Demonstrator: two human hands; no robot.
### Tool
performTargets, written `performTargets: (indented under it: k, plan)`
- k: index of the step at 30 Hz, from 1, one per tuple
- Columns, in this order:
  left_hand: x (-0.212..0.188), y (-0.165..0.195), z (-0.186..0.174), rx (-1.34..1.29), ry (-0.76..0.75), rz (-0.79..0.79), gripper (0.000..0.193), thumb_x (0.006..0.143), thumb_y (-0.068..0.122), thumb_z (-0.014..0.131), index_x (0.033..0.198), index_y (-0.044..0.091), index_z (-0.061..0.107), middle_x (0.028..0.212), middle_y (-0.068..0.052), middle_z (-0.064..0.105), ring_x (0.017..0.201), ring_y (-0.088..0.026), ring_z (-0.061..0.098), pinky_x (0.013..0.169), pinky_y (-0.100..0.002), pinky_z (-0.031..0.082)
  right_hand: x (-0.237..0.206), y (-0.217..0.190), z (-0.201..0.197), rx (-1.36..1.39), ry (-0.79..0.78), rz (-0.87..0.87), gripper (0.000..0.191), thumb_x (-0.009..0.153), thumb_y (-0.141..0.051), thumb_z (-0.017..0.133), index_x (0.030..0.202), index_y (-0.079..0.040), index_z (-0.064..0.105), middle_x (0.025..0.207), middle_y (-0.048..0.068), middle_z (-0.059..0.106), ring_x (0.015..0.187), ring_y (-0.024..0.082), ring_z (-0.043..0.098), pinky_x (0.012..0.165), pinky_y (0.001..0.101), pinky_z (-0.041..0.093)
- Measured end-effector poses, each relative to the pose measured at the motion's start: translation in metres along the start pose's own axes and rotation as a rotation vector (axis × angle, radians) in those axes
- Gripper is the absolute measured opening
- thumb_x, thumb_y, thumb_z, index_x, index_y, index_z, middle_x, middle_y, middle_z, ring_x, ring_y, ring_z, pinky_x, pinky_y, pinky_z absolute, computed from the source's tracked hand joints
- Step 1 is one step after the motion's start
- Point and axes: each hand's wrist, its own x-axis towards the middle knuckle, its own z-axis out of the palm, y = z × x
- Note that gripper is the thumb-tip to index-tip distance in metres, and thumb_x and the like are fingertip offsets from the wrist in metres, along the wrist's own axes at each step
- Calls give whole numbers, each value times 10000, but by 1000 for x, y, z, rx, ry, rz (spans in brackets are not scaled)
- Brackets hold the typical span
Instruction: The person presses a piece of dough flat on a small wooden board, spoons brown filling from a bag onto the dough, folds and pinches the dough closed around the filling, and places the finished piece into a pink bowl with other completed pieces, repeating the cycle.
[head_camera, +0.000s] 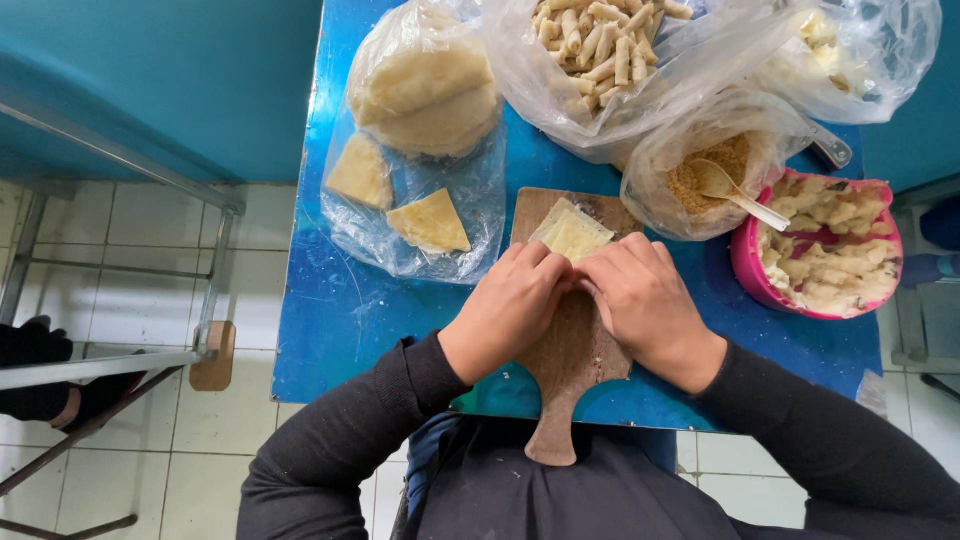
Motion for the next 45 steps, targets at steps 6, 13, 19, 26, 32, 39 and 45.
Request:
performTargets:
  k: [6, 13, 19, 26, 32, 39, 45]
  plan:
    - [6, -4, 6, -77, 62, -129, 23, 901, 98, 699, 898, 76, 704, 858, -135, 657, 846, -353, 654, 743, -455, 527, 6, 17, 4, 151, -39, 138, 41, 840, -124, 750, 866, -97, 732, 848, 75, 682, 886, 310, 581, 805, 415, 468]
    - [14, -10, 3, -186, 90, -235, 71, 844, 107, 727, 874, 72, 674, 824, -110, 656, 783, -322, 679, 680, -439, 540, 15, 31, 2, 323, -158, 350, 141, 815, -189, 778, 878, -88, 703, 855, 65, 704, 867, 274, 619, 776, 391, 499]
    - [9, -6, 0, -86, 48, -58, 70, 878, 59, 697, 940, 78, 669, 903, -132, 637, 902, -367, 626, 777, -462, 512, 2, 6, -1, 38, 7, 89, 137, 837, -78, 704, 967, -118, 721, 967, 25, 707, 979, 266, 605, 835, 410, 422]
    - [6, -4, 1, -42, 43, -59, 91, 897, 39, 658, 973, 71, 617, 927, -138, 627, 933, -372, 620, 812, -463, 507, 6, 3, 0, -51, 11, 38, 116, 848, -130, 731, 960, -111, 707, 959, 8, 688, 978, 255, 590, 832, 416, 404]
    - [5, -2, 7, 43, 67, -72, 129, 880, 1, 618, 994, 58, 595, 952, -146, 589, 938, -362, 594, 821, -454, 498, 9, 8, 4, -23, 49, 101, 45, 874, -126, 733, 917, -135, 723, 933, 20, 680, 962, 275, 576, 838, 413, 408]
    - [5, -2, 9, 115, 100, -29, 138, 895, 10, 622, 1027, 43, 602, 1010, -144, 575, 976, -352, 567, 852, -436, 502, 9, 10, 4, 30, 91, 58, 95, 882, -98, 723, 976, -109, 714, 979, 21, 689, 990, 266, 588, 854, 410, 407]
    - [1, -2, 9, 103, 85, -8, 239, 849, 5, 624, 1081, 61, 636, 1041, -121, 586, 1002, -341, 572, 879, -419, 511, 7, 5, 6, -54, 82, 34, 111, 874, -128, 722, 983, -112, 709, 995, 10, 698, 992, 256, 602, 839, 409, 395]
